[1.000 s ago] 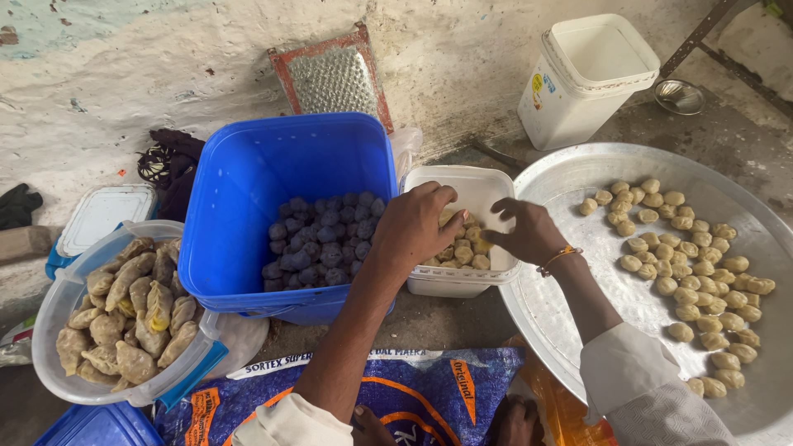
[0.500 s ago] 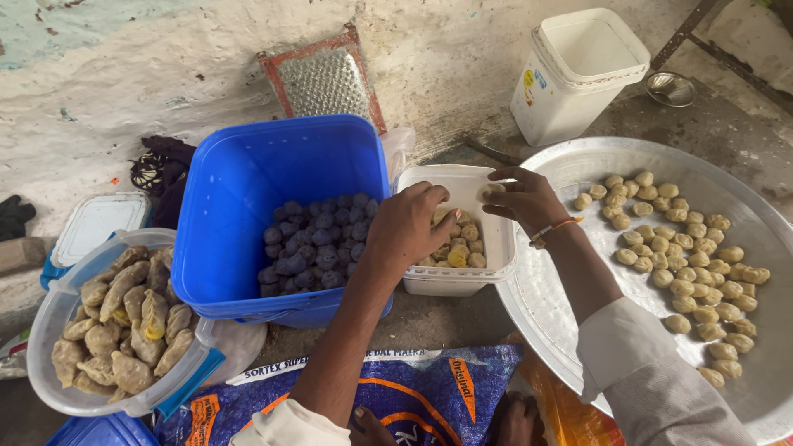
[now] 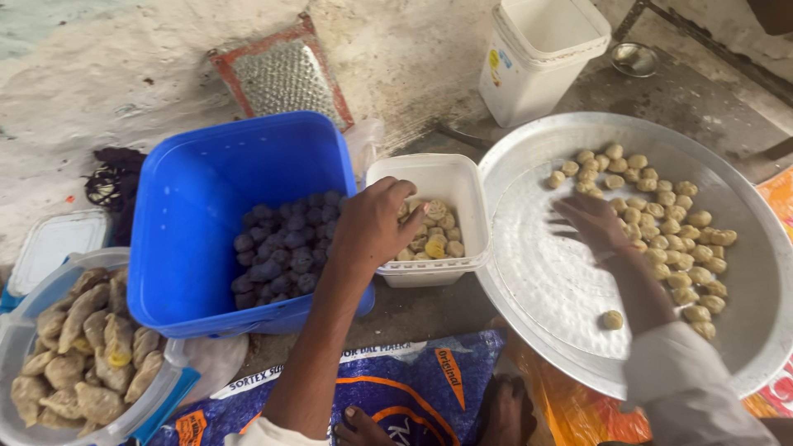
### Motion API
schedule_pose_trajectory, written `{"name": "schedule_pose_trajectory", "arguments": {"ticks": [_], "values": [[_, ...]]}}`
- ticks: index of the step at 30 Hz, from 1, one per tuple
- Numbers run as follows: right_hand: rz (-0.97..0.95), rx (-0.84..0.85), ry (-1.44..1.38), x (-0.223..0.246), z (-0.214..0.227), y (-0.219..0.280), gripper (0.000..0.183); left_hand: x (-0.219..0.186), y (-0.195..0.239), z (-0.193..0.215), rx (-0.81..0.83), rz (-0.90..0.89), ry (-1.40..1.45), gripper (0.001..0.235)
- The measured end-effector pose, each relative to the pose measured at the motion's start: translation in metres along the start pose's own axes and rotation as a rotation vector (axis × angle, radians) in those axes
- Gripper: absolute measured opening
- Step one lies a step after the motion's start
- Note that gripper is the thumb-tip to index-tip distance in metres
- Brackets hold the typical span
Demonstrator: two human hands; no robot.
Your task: The person sorts small round food items from a large metal tray into a white container, while also handling dark purple items in a blue bin. The person sits on the floor and uses both hands to pick and place the items.
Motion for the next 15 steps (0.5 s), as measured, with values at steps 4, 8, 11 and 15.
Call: {"name": "schedule_pose_trajectory", "arguments": {"ticks": [4, 8, 11, 15], "values": [[-0.264, -0.320, 0.626, -0.081, 0.120, -0.002, 0.032, -0.002, -0.004, 0.001, 0.047, -0.010, -0.052, 0.034], [-0.463, -0.467, 1.102, -0.171, 0.203, 0.013, 0.036, -0.005, -0.005, -0.002, 0.083, 0.001, -0.078, 0.032], [-0.471, -0.502, 1.241, -0.210, 0.226, 0.021, 0.041, -0.005, -0.004, -0.001, 0.088, 0.010, -0.094, 0.032], [-0.659, -0.330, 1.306, -0.252, 0.210, 0.023, 0.071, -0.005, -0.005, -0.002, 0.105, 0.026, -0.108, 0.031]]}}
Point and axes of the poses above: each hand's wrist, its own y-axis away from the middle knuckle, its own z-axis out of the back of the hand, x = y × z, the point moved 7 cm from there along -y, towards the middle knuckle, and after that the axes turned 15 degrees about -z, right-handed, at the moved point
